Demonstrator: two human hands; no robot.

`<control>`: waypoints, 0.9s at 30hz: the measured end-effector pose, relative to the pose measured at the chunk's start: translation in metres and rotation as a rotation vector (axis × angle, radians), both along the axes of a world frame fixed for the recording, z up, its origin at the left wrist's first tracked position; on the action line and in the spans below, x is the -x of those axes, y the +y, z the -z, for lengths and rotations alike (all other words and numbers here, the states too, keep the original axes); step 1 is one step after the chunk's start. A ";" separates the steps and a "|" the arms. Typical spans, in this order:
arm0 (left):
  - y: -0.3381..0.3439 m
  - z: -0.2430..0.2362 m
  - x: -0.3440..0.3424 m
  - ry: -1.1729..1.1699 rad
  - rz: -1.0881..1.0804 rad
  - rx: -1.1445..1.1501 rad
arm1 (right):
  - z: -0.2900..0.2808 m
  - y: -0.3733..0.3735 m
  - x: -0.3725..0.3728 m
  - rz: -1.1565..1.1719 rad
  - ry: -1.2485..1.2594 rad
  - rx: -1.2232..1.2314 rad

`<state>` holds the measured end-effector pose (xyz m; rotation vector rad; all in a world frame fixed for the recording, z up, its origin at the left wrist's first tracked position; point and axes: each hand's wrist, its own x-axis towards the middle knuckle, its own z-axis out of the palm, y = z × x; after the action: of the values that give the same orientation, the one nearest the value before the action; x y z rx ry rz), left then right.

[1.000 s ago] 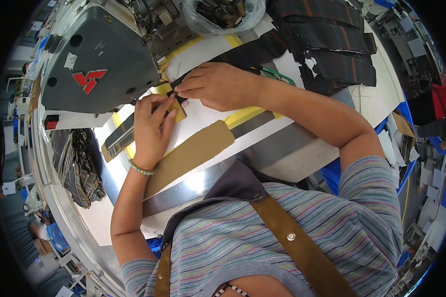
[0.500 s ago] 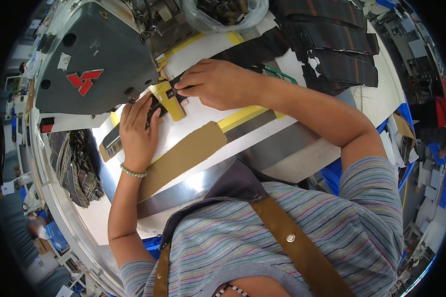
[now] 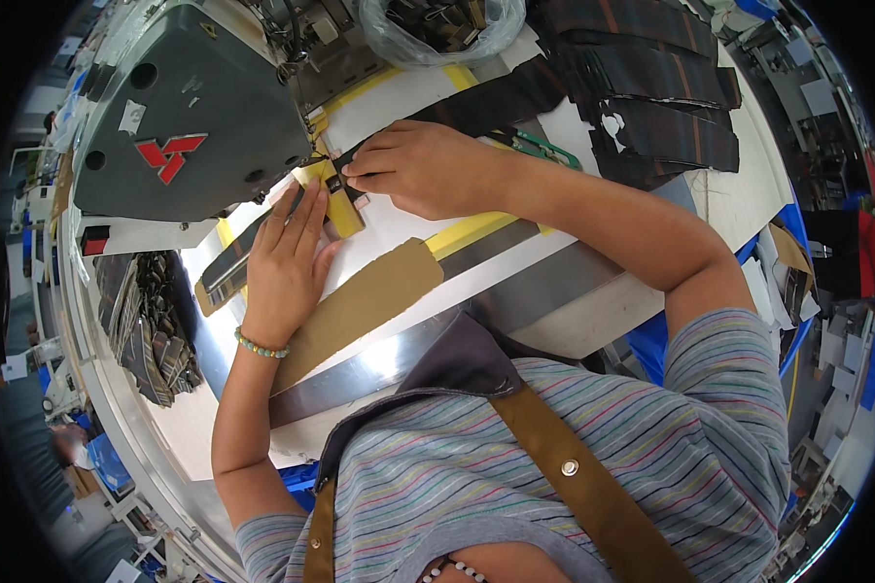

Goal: The recorder is using an industrial sewing machine to assemble leather or fabric components for goods.

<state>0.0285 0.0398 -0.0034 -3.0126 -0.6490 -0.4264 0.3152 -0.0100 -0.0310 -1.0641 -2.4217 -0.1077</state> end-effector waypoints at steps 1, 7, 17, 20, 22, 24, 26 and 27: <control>0.000 0.000 0.001 -0.004 0.006 -0.002 | 0.000 0.000 0.001 -0.004 0.007 -0.009; 0.001 0.000 0.002 -0.005 0.012 0.009 | 0.001 -0.001 0.006 0.011 0.027 -0.012; 0.001 0.001 0.001 -0.006 0.016 0.014 | 0.002 -0.001 0.005 0.009 0.035 -0.007; -0.001 0.001 0.001 0.010 -0.019 0.052 | 0.003 -0.001 0.006 0.009 0.049 -0.005; 0.001 0.002 0.002 0.003 -0.016 0.055 | 0.004 0.002 0.005 0.004 0.038 -0.010; 0.001 0.002 0.001 -0.004 -0.014 0.058 | 0.003 0.004 0.004 -0.002 0.028 -0.016; -0.002 0.002 0.001 -0.009 -0.020 0.058 | 0.003 0.001 0.004 0.005 0.023 -0.025; -0.001 0.002 0.000 -0.011 -0.021 0.057 | 0.003 0.002 0.003 0.004 0.021 -0.026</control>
<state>0.0283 0.0384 -0.0052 -3.0558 -0.7055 -0.4304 0.3118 -0.0084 -0.0342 -1.0529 -2.3934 -0.1289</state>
